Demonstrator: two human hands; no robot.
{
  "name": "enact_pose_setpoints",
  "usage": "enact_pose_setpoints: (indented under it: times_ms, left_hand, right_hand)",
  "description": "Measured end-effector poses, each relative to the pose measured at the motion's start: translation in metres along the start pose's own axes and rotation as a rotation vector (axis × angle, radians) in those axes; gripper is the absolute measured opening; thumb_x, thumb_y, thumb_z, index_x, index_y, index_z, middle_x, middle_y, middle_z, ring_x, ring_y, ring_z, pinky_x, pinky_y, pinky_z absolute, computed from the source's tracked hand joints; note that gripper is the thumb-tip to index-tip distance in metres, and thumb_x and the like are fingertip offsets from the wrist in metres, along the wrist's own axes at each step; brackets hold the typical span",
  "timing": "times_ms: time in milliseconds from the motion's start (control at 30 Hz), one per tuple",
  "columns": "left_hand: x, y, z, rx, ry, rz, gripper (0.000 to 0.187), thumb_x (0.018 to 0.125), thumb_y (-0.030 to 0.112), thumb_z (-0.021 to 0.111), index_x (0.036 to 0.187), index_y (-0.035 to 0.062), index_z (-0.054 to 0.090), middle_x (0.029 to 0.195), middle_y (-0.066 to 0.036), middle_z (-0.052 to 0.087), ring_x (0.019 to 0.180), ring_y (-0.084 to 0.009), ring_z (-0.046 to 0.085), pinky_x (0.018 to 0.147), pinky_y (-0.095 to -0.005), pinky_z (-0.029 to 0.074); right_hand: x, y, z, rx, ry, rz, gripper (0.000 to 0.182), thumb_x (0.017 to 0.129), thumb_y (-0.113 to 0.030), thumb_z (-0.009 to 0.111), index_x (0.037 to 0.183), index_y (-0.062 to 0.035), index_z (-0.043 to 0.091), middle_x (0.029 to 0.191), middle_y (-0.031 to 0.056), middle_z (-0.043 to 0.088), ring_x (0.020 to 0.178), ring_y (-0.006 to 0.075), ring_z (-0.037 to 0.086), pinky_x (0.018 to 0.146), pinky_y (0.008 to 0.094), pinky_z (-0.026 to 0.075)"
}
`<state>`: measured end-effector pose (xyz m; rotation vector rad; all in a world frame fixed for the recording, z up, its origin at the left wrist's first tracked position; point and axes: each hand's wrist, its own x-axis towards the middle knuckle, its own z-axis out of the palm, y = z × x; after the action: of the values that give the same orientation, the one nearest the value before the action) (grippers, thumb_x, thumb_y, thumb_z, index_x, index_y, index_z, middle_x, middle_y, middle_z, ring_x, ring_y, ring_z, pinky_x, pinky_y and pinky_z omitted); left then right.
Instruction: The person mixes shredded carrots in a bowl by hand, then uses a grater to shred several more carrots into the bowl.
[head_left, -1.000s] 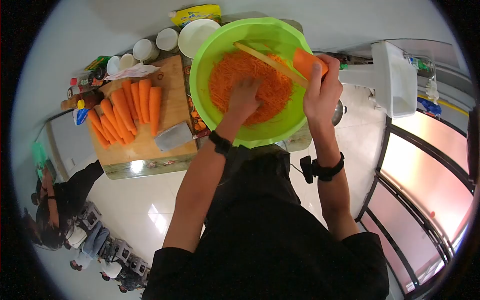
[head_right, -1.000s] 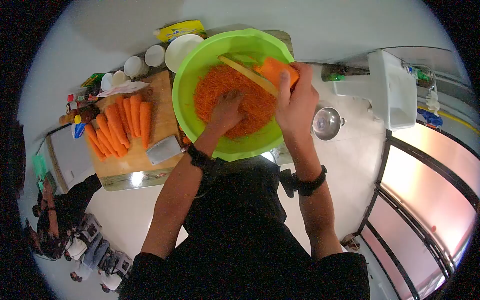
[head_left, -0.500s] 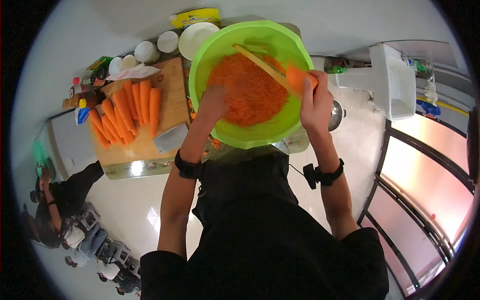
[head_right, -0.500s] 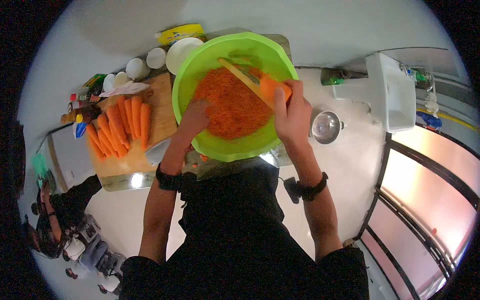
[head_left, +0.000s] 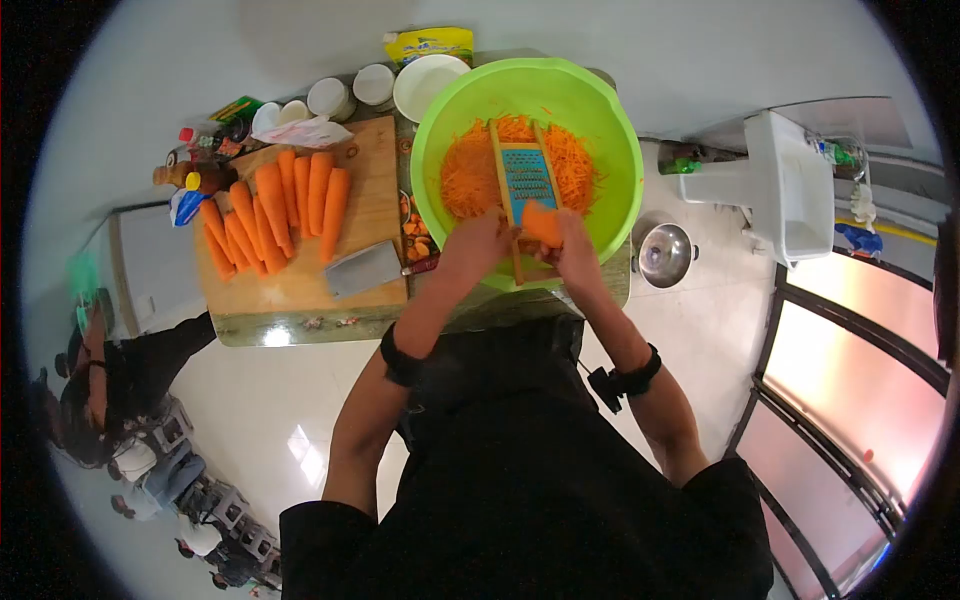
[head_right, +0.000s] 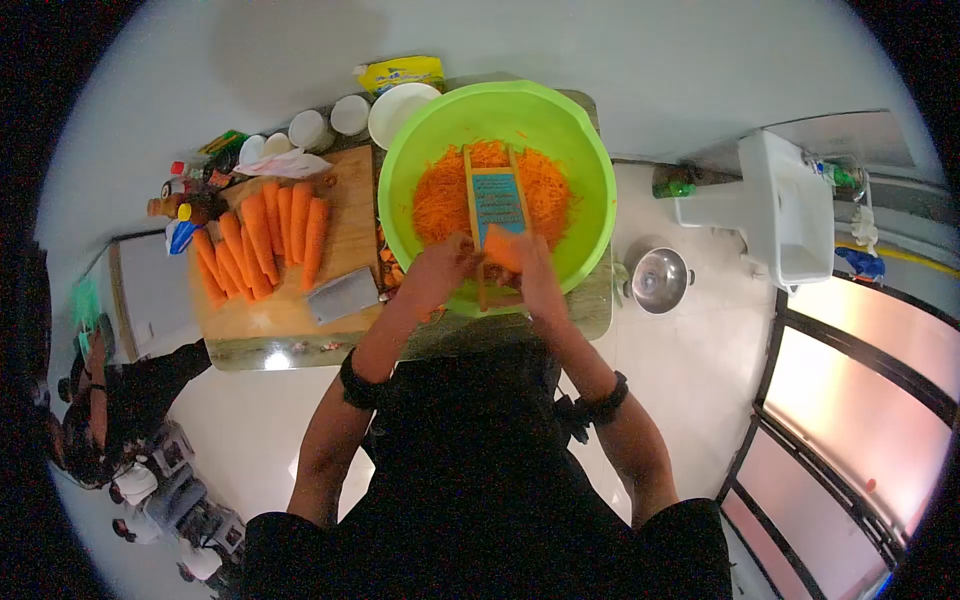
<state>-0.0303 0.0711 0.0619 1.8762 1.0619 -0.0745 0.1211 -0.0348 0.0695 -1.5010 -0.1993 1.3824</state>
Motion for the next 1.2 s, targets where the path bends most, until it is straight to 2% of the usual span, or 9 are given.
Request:
enact_pose_setpoints:
  times_ms: [133,233,333,500,600,833,1033,1100,1200]
  left_hand:
    - [-0.002,0.017,-0.002,0.189,-0.006,-0.03,0.047,0.088,0.042,0.066,0.11,0.0017,0.056,0.087,-0.015,0.07,0.085,-0.0331,0.069,0.072,-0.0445,0.053]
    - [0.004,0.017,0.009,0.239,-0.051,-0.05,0.053,0.085,0.047,0.067,0.112,0.0024,0.056,0.087,-0.013,0.071,0.084,-0.0312,0.07,0.071,-0.0436,0.055]
    - [0.01,0.016,0.015,0.246,-0.148,-0.123,0.065,0.084,0.057,0.063,0.116,0.0018,0.052,0.097,-0.019,0.07,0.091,-0.0351,0.069,0.077,-0.0464,0.055]
    - [0.007,0.015,0.02,0.228,-0.165,-0.117,0.065,0.087,0.059,0.058,0.118,0.0016,0.05,0.091,-0.018,0.07,0.084,-0.0372,0.07,0.072,-0.0476,0.055]
    - [0.006,0.014,0.018,0.216,-0.181,-0.104,0.068,0.086,0.06,0.058,0.12,0.0011,0.048,0.092,-0.018,0.071,0.084,-0.0367,0.07,0.072,-0.0472,0.055]
    - [0.011,0.021,0.023,0.27,-0.103,-0.187,0.068,0.082,0.053,0.064,0.119,-0.0024,0.051,0.087,-0.014,0.071,0.079,-0.0316,0.071,0.068,-0.042,0.056]
    - [0.027,0.015,0.034,0.187,-0.182,-0.2,0.057,0.081,0.041,0.061,0.117,-0.0035,0.057,0.096,-0.021,0.07,0.089,-0.0375,0.07,0.077,-0.0476,0.056]
    - [0.026,0.013,0.031,0.085,-0.231,-0.177,0.049,0.08,0.037,0.062,0.107,-0.0031,0.065,0.096,-0.022,0.07,0.09,-0.0378,0.07,0.078,-0.0475,0.056]
    - [0.018,0.019,0.022,0.051,-0.234,-0.172,0.043,0.08,0.035,0.062,0.101,-0.0021,0.068,0.095,-0.022,0.07,0.09,-0.0377,0.069,0.078,-0.0472,0.056]
  right_hand:
    - [-0.003,-0.036,0.01,0.103,0.049,-0.004,0.035,0.101,-0.041,0.046,0.117,-0.0088,0.047,0.087,0.0083,0.058,0.068,0.0155,0.059,0.064,0.0292,0.052]
    - [-0.005,-0.056,0.0,-0.276,0.123,-0.055,0.036,0.101,-0.038,0.048,0.113,-0.004,0.046,0.098,0.0102,0.056,0.073,0.0161,0.06,0.061,0.0326,0.052]
    - [0.015,-0.057,-0.031,-0.613,0.022,0.048,0.039,0.099,-0.039,0.05,0.108,-0.0011,0.049,0.096,0.0153,0.06,0.074,0.0231,0.063,0.067,0.0361,0.054]
    - [0.059,-0.01,-0.068,-1.384,0.017,-0.484,0.048,0.094,-0.043,0.05,0.102,0.0039,0.049,0.092,0.0291,0.064,0.091,0.0458,0.063,0.078,0.0499,0.05]
    - [0.033,-0.045,-0.027,-1.273,0.051,-0.378,0.042,0.092,-0.041,0.056,0.103,-0.0004,0.047,0.083,0.0283,0.064,0.076,0.0485,0.063,0.07,0.0546,0.051]
    - [0.023,-0.056,0.0,-1.508,0.049,-0.389,0.049,0.09,-0.04,0.058,0.112,0.0006,0.043,0.076,0.0299,0.064,0.077,0.0461,0.065,0.07,0.0558,0.052]
    - [0.033,-0.054,-0.007,-1.588,-0.106,-0.656,0.028,0.09,-0.037,0.057,0.097,-0.0098,0.056,0.074,0.0235,0.065,0.069,0.0408,0.066,0.061,0.0534,0.052]
    - [0.026,-0.058,0.001,-1.644,-0.083,-0.754,0.026,0.09,-0.036,0.06,0.092,-0.0097,0.057,0.067,0.0152,0.065,0.065,0.0371,0.066,0.056,0.049,0.051]
    - [0.029,-0.056,0.009,-1.733,-0.059,-0.703,0.027,0.091,-0.037,0.059,0.095,-0.0106,0.056,0.065,0.0153,0.064,0.061,0.0371,0.065,0.055,0.0502,0.051]
